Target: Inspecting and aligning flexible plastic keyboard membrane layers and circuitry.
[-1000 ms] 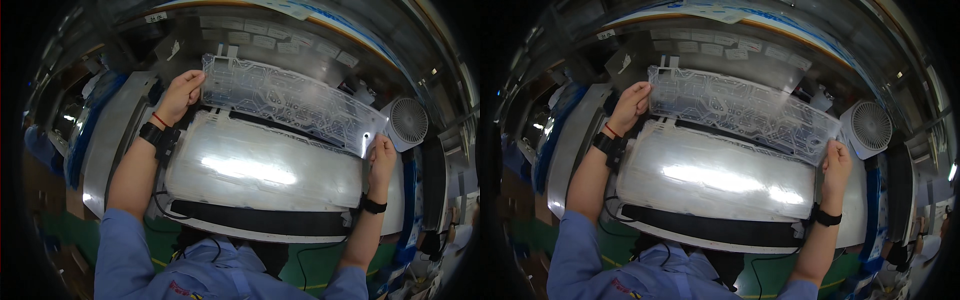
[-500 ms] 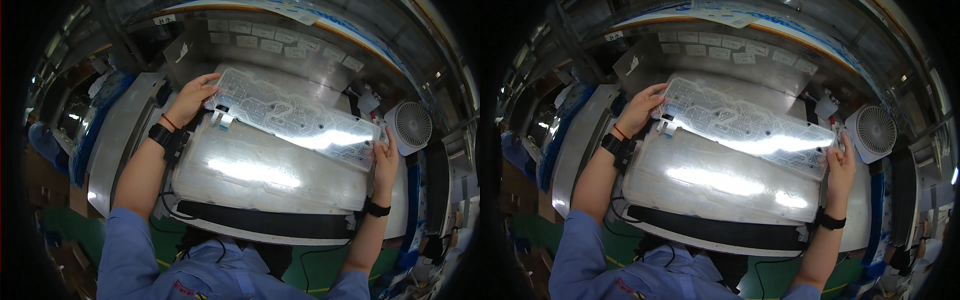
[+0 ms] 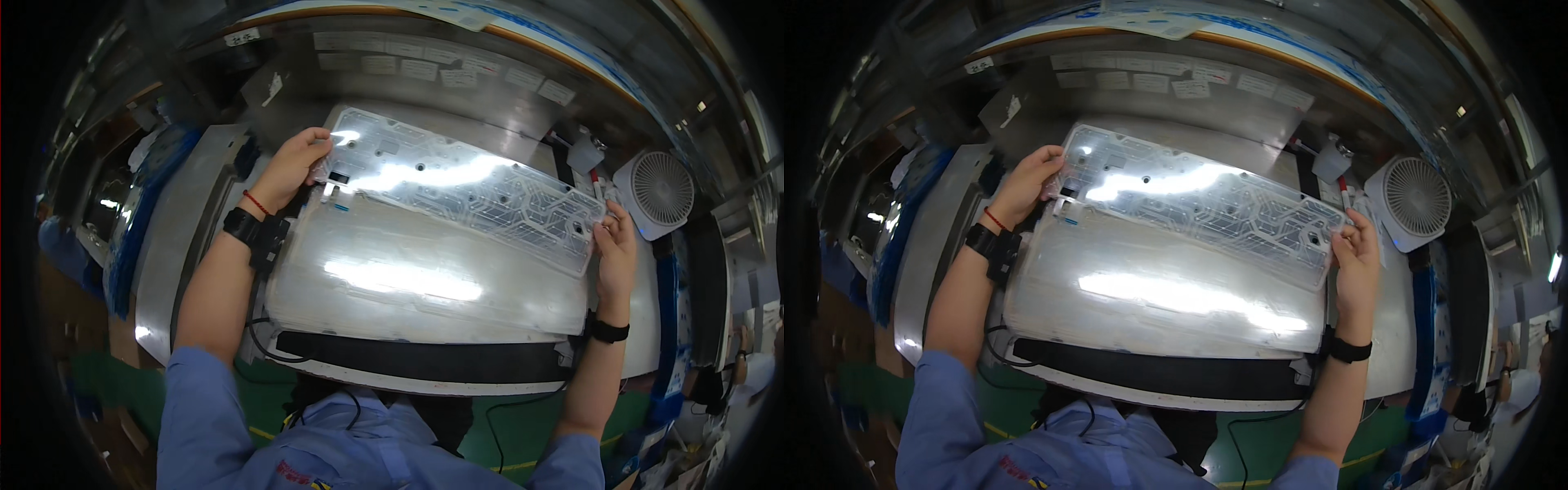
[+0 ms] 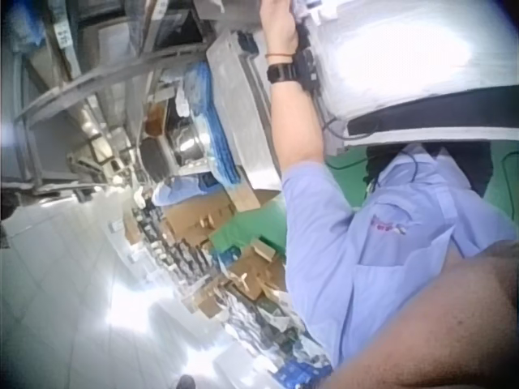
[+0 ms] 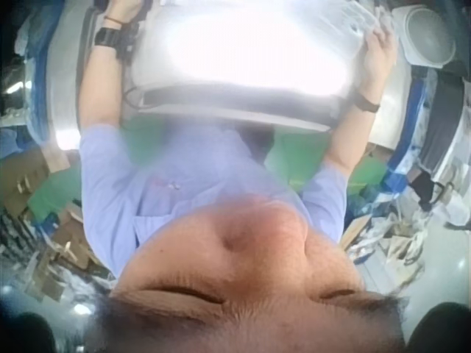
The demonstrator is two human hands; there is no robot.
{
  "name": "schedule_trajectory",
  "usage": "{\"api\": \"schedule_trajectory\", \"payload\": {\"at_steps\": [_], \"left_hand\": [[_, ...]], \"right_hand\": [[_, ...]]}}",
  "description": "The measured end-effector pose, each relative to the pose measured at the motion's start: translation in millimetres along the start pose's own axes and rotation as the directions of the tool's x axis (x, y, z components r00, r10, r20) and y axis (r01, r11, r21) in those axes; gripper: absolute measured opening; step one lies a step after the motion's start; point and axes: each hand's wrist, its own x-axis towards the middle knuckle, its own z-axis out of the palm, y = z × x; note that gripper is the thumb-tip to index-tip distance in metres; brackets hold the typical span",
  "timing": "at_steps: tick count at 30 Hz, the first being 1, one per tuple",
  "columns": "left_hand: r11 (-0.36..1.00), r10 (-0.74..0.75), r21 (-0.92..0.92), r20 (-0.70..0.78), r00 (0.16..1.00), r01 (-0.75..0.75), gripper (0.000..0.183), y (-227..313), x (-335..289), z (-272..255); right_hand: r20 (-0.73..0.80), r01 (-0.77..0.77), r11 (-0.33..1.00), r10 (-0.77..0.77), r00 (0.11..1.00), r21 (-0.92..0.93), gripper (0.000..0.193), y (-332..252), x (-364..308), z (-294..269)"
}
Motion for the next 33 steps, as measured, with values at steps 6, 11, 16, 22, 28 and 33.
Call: {"api": "schedule_trajectory", "payload": {"at_steps": [6,11,16,22,28,33], "left_hand": [[0.994,0.010,-0.106,-0.007,1.000,-0.010,0.023,3,-3,5],[0.969,0.057,-0.238,-0.022,0.998,-0.061,0.032,-10,4,-14],[0.962,0.004,-0.269,-0.178,0.984,-0.053,0.041,-4,1,0],[0.977,0.006,-0.209,-0.158,0.987,-0.039,0.041,-7,2,-3],[0.995,0.023,-0.083,-0.277,0.961,-0.048,0.029,-11,5,-7],[0.983,0.017,-0.179,-0.132,0.991,-0.040,0.027,-6,1,-5]], "right_hand": [[-0.017,-0.018,0.999,0.018,1.000,0.037,0.040,1,-1,0],[-0.067,-0.073,0.997,0.072,0.995,-0.008,0.040,-5,-1,4],[0.023,-0.079,0.983,0.084,0.996,-0.164,0.034,4,-2,1],[0.155,-0.152,0.877,0.246,0.957,-0.455,0.025,-1,-8,6],[0.262,-0.068,0.906,0.191,0.946,-0.417,0.011,-2,-8,5],[0.191,-0.022,0.971,0.070,0.979,-0.239,0.005,-2,-9,7]]}}
